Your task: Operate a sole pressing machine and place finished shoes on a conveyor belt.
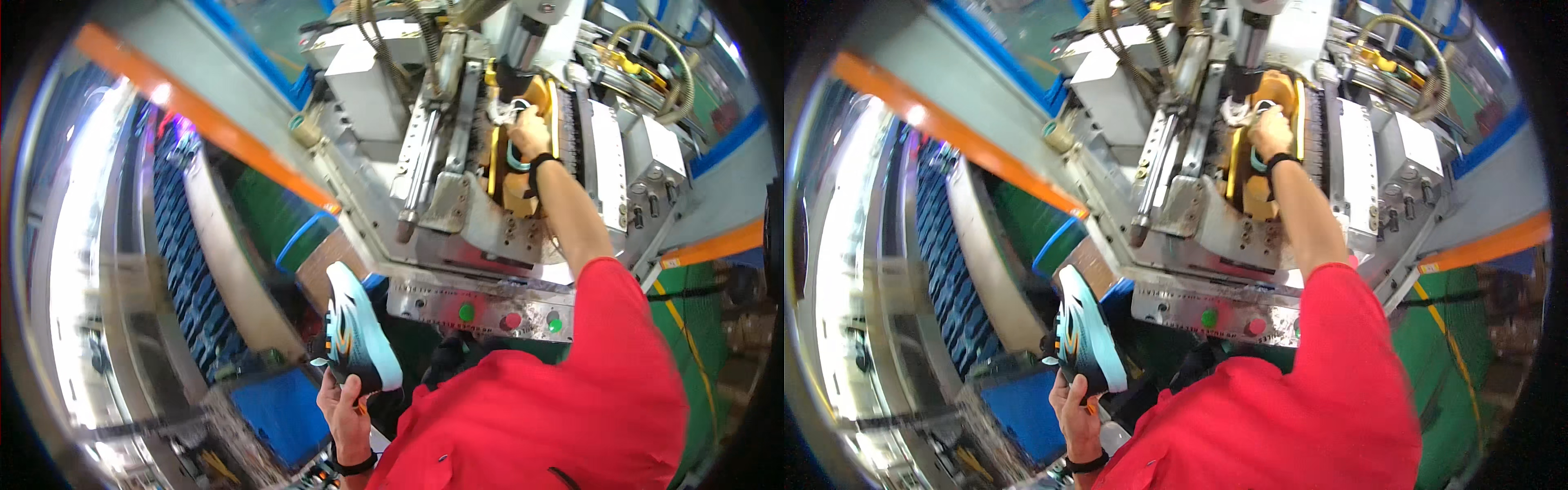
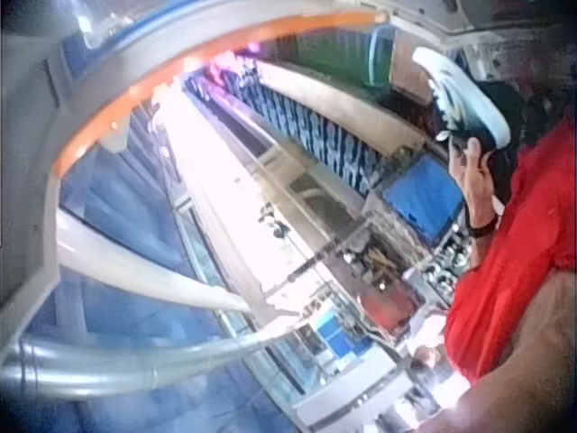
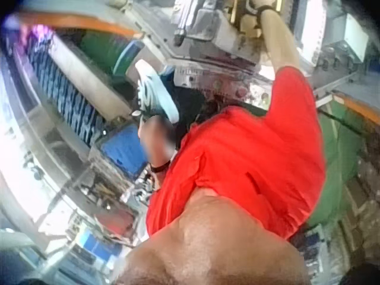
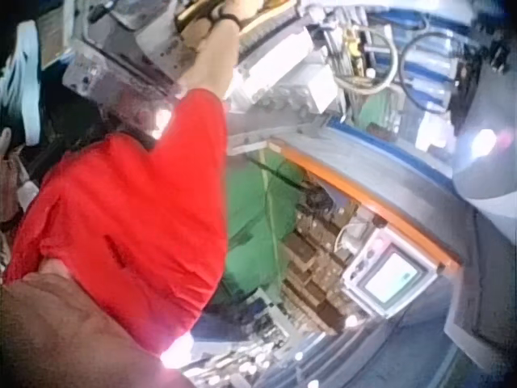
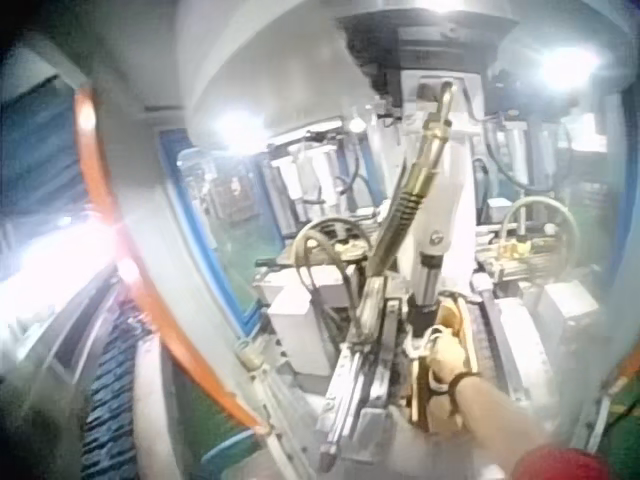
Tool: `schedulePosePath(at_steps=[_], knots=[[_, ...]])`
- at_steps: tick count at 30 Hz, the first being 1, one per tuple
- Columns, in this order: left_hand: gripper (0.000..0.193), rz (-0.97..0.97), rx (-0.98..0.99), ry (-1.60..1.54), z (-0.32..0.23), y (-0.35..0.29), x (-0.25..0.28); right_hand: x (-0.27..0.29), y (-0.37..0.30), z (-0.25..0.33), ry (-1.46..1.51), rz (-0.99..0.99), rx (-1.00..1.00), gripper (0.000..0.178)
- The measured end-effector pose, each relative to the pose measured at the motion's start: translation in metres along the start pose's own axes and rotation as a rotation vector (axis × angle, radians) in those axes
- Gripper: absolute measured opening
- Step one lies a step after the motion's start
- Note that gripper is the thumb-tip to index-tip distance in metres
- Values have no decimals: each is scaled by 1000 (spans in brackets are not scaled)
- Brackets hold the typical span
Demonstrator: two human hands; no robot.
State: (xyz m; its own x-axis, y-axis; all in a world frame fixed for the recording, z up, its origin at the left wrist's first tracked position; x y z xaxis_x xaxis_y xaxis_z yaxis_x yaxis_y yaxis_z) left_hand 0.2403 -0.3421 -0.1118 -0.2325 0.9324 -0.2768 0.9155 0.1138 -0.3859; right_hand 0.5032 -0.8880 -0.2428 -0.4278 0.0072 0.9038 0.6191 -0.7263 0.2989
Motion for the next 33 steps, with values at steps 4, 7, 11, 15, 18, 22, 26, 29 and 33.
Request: schedulePosePath(at_steps=[4,7,11,15,18,22,26,29,33], knots=[[38,-255,-9,-2,35,-37,57,50,-46,12,217,-76,501,44],[38,-441,47,-80,64,-76,83,132,-214,64,616,155,628,23],[32,-485,66,-168,98,-118,102,80,-363,63,788,445,959,13],[30,-630,118,-448,151,-167,140,-29,-400,22,542,504,1108,17],[28,-795,37,-568,170,-209,179,-33,-405,30,378,552,1087,18],[24,-1154,-26,-552,191,-270,252,-50,-390,43,424,488,1114,22],[30,-1396,-186,-600,216,-320,360,17,-404,166,560,393,1202,19],[27,-1530,-145,-615,253,-336,454,121,-454,283,1044,622,1121,18],[31,-1738,-251,-443,287,-345,577,295,-549,414,1289,506,1467,13]])
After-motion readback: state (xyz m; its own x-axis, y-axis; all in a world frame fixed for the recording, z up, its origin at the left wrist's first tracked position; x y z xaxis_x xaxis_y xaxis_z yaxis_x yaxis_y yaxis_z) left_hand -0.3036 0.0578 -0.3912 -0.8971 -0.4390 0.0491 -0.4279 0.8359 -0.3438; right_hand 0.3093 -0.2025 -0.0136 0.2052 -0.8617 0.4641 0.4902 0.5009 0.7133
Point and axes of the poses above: each hand's wrist, its own y-axis towards the middle knuckle, its own x-axis out of the back of the hand, z = x × y, the point moved 6 cm from there along y, towards the middle knuckle, and after that the axes turned 2 degrees about -z, right-handed, at the moved point
